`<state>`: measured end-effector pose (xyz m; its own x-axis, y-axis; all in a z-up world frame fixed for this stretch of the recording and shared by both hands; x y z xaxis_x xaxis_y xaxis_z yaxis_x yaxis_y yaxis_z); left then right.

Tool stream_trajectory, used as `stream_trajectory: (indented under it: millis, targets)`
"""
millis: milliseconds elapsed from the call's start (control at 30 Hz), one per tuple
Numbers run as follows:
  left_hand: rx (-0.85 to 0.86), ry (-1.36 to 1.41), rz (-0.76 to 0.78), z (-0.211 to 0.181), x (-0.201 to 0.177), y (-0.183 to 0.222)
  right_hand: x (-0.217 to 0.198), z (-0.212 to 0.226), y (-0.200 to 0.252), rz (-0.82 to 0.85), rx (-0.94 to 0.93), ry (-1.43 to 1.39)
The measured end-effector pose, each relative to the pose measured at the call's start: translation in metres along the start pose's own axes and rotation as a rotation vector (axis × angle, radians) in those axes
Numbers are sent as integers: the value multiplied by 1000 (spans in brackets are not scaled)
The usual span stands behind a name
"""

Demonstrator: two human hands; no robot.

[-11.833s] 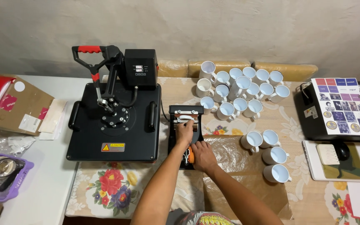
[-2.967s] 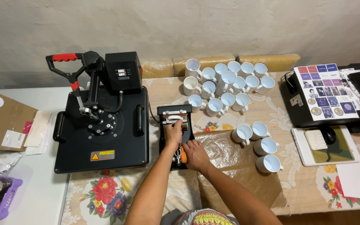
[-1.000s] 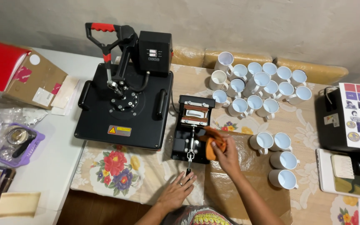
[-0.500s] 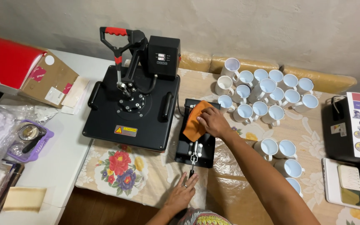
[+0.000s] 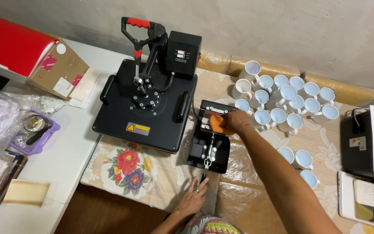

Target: Wiping mugs with a cloth and placing them into a heat press for printing

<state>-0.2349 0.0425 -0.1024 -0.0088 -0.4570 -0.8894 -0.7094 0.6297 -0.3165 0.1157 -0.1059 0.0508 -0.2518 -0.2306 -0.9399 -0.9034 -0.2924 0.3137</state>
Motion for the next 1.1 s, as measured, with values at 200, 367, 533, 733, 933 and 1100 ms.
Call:
stream_trajectory:
  millis: [200,367,533,733,933,1100]
  targets:
    - [-98,21,72,-2,-9,-3,111,-76,39,-16,151,-200]
    - [-275,72,245,1,-14,-8,170,-88,140,-154,457,-692]
    - [-16,41,71,-5,-22,-7,276,-86,203,-399,578,-698]
    - [20,-3,106,-1,-10,-1,292,-55,268,-631,809,-950]
    - [79,-23,-9,-3,-21,-6,311,-54,318,-729,894,-936]
    - [-7,-20,298,-4,-46,-17,314,-57,344,-767,995,-864]
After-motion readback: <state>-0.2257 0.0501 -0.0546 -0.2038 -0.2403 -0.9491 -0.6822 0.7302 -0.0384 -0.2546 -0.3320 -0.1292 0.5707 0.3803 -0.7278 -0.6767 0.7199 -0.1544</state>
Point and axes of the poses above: each hand's wrist, its own y-axis away from the middle knuckle, its own x-axis out of the palm, z = x × y, the point moved 6 cm from there along -y, towards the middle knuckle, and after that the axes turned 12 degrees about -z, right-handed, at the moved point
